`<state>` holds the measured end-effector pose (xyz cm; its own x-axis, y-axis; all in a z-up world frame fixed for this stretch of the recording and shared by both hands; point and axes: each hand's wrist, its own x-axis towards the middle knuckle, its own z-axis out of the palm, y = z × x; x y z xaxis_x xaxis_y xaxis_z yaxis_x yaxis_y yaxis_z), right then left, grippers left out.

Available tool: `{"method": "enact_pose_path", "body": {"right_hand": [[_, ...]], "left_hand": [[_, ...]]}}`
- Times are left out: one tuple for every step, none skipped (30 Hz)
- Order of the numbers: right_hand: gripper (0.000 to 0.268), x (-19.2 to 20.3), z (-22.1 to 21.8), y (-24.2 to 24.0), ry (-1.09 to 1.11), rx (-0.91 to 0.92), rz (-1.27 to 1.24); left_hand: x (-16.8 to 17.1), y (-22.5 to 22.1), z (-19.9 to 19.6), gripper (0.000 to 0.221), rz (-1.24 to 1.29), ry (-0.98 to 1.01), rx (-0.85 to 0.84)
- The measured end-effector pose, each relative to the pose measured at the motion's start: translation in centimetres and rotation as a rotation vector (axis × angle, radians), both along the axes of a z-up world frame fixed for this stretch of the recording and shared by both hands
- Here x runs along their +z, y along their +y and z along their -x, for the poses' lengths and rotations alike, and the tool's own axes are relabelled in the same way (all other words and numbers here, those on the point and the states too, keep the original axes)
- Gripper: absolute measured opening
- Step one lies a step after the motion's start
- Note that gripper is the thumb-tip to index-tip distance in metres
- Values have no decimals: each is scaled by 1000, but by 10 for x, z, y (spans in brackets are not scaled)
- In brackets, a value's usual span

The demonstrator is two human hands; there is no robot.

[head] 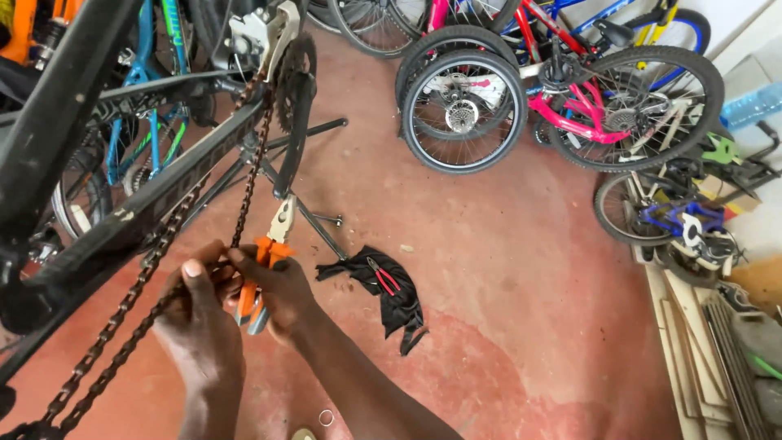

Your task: Servicing a bicycle drivetrain by using pliers to manipulate the chain.

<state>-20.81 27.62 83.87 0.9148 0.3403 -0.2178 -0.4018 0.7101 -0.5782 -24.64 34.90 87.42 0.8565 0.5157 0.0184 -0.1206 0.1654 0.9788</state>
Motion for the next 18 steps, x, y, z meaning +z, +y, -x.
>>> {"method": "enact_pose_path", "body": {"right_hand": [[23, 0, 2, 2, 20, -46, 96], [23, -3, 0, 2, 19, -40, 95], [20, -5, -1, 2, -8, -33, 118], [16, -6, -1, 3, -36, -25, 140], [16, -12, 1, 2, -34, -19, 139], [16, -18, 2, 1, -34, -8, 170], [15, -21, -1, 2, -41, 7, 202], [15, -18, -1, 2, -47, 16, 202], [15, -15, 0, 2, -27, -12, 281], [15, -12, 2, 1, -7, -40, 359], [15, -15, -1, 0, -11, -32, 356], [17, -17, -4, 0, -21, -56, 417], [20, -20, -5, 1, -24, -81, 475], [20, -30, -8, -1, -22, -74, 470], [19, -40, -12, -4, -46, -52, 451], [18, -50, -17, -7, -70, -30, 431], [18, -47, -17, -8, -74, -17, 424], [17, -46, -17, -9, -72, -7, 558]], "left_hand": [[-1, 1, 1, 28, -30, 31, 3], [-5, 2, -1, 28, -31, 30, 9], [-8, 2, -1, 25, -31, 29, 23], [-10, 3, -1, 22, -31, 27, 38], [-18, 3, 0, 22, -32, 29, 43], [-26, 4, 1, 19, -4, 87, 78], [-32, 6, -3, 18, 26, 138, 117], [-32, 5, -2, 18, 27, 133, 127], [-33, 5, 0, 15, 39, 85, 128], [-35, 4, 2, 14, 50, 37, 129], [-36, 4, 1, 14, 48, 34, 137], [-39, 4, -1, 15, 99, 65, 155], [-41, 6, 0, 19, 148, 101, 173], [-42, 8, -1, 19, 143, 103, 179], [-42, 8, -3, 20, 186, 104, 180], [-42, 8, -4, 23, 229, 105, 180], [-42, 8, -5, 23, 224, 101, 195], [-43, 9, -5, 23, 317, 47, 169]]}}
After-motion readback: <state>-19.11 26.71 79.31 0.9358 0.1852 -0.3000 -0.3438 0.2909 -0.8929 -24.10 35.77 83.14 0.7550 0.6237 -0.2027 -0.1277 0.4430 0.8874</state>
